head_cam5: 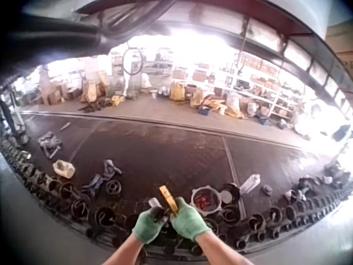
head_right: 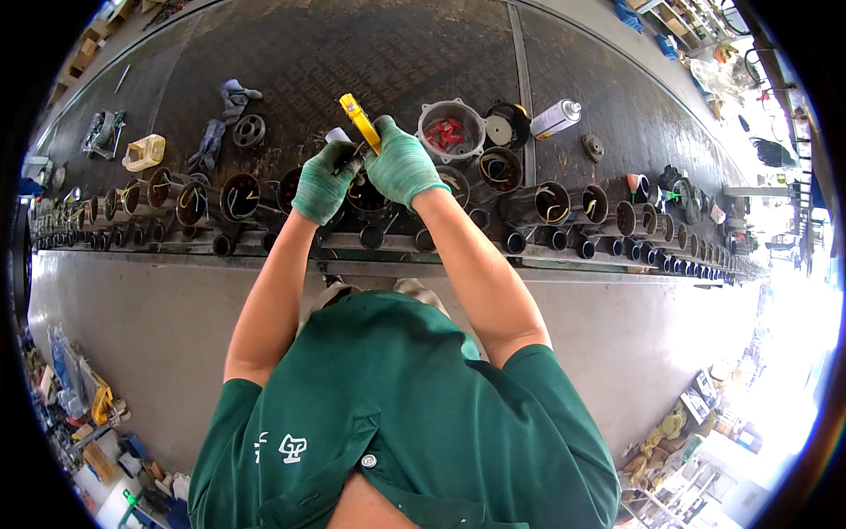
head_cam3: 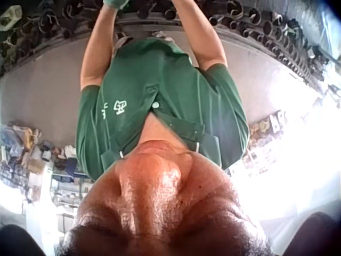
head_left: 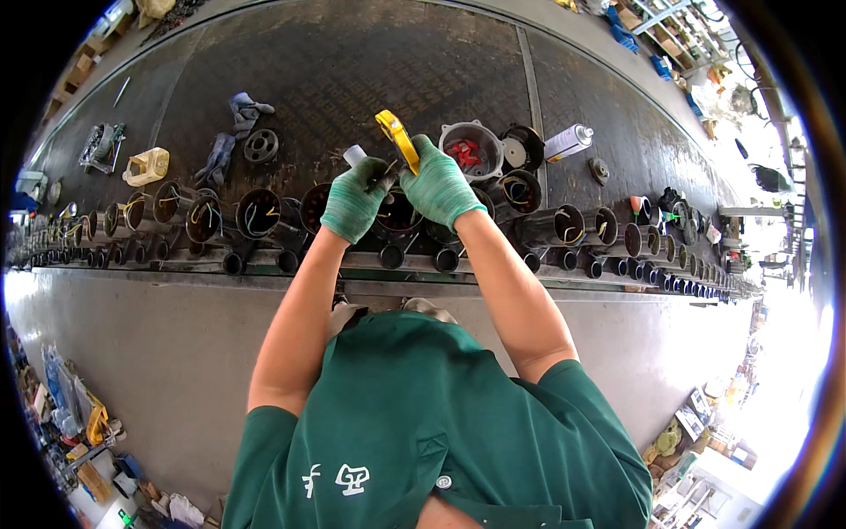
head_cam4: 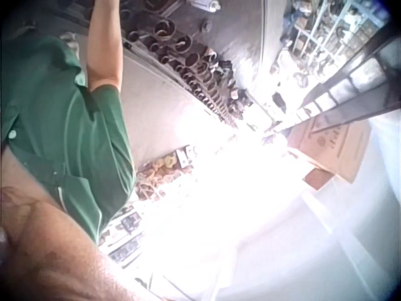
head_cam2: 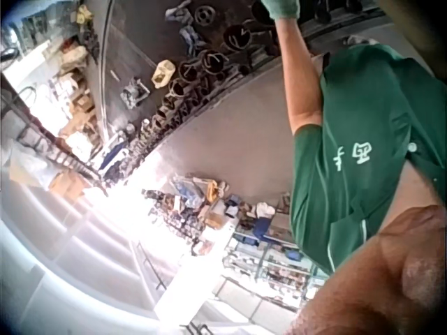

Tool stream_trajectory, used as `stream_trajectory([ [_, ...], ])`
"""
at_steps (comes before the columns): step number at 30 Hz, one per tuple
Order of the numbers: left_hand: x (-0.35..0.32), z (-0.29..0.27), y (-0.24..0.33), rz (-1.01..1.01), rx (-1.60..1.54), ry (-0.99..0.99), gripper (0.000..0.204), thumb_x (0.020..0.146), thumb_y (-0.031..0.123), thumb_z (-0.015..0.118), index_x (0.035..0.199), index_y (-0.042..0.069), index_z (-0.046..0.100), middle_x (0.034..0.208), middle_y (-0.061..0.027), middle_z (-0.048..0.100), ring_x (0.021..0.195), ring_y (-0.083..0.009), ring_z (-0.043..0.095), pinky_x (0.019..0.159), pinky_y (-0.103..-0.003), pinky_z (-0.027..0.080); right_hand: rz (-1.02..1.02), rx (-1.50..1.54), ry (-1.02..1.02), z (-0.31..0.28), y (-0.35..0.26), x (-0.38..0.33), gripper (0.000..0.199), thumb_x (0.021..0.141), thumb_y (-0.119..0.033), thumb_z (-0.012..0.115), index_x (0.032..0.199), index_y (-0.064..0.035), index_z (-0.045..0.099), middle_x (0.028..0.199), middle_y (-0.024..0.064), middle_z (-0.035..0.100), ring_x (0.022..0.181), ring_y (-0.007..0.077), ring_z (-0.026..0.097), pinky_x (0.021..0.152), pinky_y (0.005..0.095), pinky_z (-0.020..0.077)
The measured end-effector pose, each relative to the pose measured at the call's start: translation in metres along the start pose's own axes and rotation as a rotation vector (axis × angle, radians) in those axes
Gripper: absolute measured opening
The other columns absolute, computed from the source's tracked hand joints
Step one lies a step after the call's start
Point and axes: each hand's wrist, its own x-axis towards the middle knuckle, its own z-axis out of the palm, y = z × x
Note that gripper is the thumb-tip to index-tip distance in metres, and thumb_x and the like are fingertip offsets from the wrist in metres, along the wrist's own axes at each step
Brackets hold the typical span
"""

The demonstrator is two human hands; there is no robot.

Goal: The person uses a yellow and blue wire cutter to trim wires protruding from a series of cylindrical metal parts arranged in a row on a workbench. The person handles each part individually, cutting the wires and placing the parts back in the row.

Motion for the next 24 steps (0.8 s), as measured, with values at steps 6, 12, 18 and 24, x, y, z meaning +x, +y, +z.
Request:
stream_trajectory([
  [6, 0.000, 0.001, -0.003, -0.051, -0.121, 0.053, 0.016, 0.105, -0.002, 0.061, 0.121, 0.000, 0.065, 0.102, -0.0070, 0.073, 0.084, -0.0155, 0.072, 0.075, -0.029, 0.058, 0.224, 0.746, -0.042, -0.034, 0.050, -0.022, 0.032, 0.102, -0.024, 0.072, 0.126, -0.0038, 0.067, 0.105, 0.0001, 0.067, 0.092, 0.0109, 0.059, 0.087, 0.0304, 0.0500],
  [12, 0.002, 0.003, -0.004, -0.047, -0.213, 0.053, 0.016, 0.106, 0.000, 0.061, 0.121, -0.002, 0.063, 0.102, -0.0098, 0.072, 0.085, -0.0163, 0.071, 0.078, -0.029, 0.058, 0.354, 1.140, -0.318, -0.013, 0.063, -0.064, 0.041, 0.105, -0.031, 0.070, 0.136, -0.0047, 0.064, 0.119, 0.0001, 0.068, 0.108, 0.0110, 0.061, 0.098, 0.0303, 0.0501],
  [18, 0.002, -0.001, -0.008, -0.016, -0.150, 0.040, 0.023, 0.106, 0.000, 0.061, 0.128, -0.001, 0.064, 0.110, -0.0063, 0.071, 0.090, -0.0143, 0.070, 0.082, -0.031, 0.059, 0.383, 1.271, -0.336, 0.009, 0.044, -0.056, 0.042, 0.104, -0.029, 0.070, 0.135, -0.0016, 0.063, 0.118, 0.0067, 0.073, 0.100, 0.0182, 0.073, 0.084, 0.0367, 0.0652],
  [24, 0.002, -0.002, -0.006, 0.003, -0.169, 0.051, 0.017, 0.105, 0.000, 0.062, 0.121, -0.002, 0.065, 0.104, -0.0081, 0.071, 0.087, -0.0148, 0.069, 0.080, -0.031, 0.059, 0.431, 1.254, -0.403, 0.009, 0.055, -0.044, 0.043, 0.103, -0.031, 0.070, 0.134, -0.0009, 0.064, 0.114, 0.0098, 0.074, 0.096, 0.0227, 0.075, 0.080, 0.0395, 0.0655],
])
